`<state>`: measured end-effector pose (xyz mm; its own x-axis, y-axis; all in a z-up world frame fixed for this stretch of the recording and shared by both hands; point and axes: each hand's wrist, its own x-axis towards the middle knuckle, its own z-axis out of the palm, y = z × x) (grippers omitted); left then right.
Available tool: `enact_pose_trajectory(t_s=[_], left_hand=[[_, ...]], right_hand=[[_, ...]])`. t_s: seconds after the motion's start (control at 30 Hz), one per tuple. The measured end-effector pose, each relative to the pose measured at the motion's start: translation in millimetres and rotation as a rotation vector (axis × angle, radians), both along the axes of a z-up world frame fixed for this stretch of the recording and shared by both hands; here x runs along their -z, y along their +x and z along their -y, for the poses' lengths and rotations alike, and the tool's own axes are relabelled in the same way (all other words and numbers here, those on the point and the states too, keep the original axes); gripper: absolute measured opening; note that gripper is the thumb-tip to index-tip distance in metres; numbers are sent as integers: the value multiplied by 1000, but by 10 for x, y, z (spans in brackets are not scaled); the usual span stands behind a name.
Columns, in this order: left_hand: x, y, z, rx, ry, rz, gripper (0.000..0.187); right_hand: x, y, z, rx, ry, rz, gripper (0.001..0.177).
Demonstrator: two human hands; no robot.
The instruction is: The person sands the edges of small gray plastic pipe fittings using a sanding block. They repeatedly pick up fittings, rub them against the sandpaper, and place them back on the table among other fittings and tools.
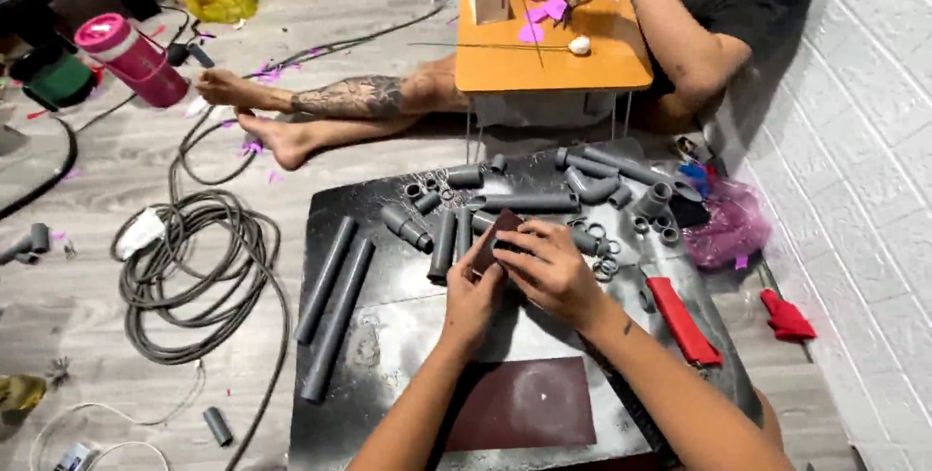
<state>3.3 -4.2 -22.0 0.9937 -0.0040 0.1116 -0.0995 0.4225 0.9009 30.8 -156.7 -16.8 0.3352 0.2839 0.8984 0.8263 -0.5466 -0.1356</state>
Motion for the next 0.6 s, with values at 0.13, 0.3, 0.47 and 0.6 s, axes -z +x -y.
enact_pose_trajectory(t_s=[0.13,0.3,0.47,0.6], left_hand=[[-33,-4,22,-5,-102,1,53],[321,88,11,10,-182,-21,57],[172,36,19,-18,-189,38,63],[217,51,32,3,-239,19,57]], right_hand=[[195,112,101,15,-37,-31,22],[42,10,43,35,-46,-56,21],[187,95,104,82,-73,-31,24],[158,73,43,23,-48,-13,19]])
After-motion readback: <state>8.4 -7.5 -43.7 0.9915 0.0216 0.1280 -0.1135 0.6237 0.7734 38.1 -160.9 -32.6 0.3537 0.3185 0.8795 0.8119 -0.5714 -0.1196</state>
